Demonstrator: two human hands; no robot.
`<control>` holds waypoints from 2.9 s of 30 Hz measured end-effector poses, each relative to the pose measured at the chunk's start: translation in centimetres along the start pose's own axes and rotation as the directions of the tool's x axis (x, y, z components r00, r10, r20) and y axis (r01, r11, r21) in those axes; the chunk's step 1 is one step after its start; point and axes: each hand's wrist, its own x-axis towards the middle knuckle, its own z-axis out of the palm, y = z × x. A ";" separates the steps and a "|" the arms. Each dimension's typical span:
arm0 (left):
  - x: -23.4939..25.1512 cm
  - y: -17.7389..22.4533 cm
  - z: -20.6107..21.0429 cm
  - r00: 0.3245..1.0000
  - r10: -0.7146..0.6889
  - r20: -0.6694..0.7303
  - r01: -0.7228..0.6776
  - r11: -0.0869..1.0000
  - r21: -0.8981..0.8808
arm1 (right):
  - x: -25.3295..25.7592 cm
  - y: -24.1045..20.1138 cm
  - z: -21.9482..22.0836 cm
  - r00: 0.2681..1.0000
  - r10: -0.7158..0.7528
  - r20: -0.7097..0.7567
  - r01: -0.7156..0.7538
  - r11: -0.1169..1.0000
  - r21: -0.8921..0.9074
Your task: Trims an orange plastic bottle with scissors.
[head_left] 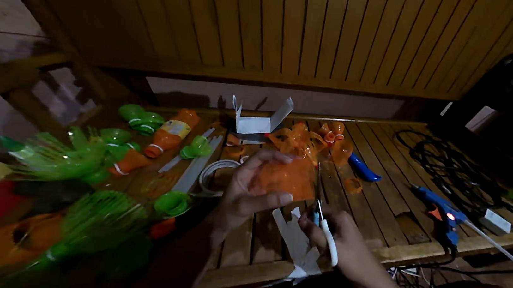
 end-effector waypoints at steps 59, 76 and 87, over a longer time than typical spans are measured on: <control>0.1 1.4 0.6 0.963 -0.267 -0.026 0.265 0.962 -0.062 | -0.1 2.5 0.5 0.976 -0.131 -0.174 0.103 0.981 -0.162; 0.5 3.1 0.4 0.824 -0.562 0.072 0.566 0.815 -0.124 | 0.0 2.1 -0.2 0.991 -0.088 -0.101 0.071 0.985 -0.156; 0.6 3.7 -0.3 0.717 -0.671 0.188 0.691 0.720 -0.064 | -0.1 2.0 -0.2 0.998 -0.032 -0.053 0.027 0.995 -0.094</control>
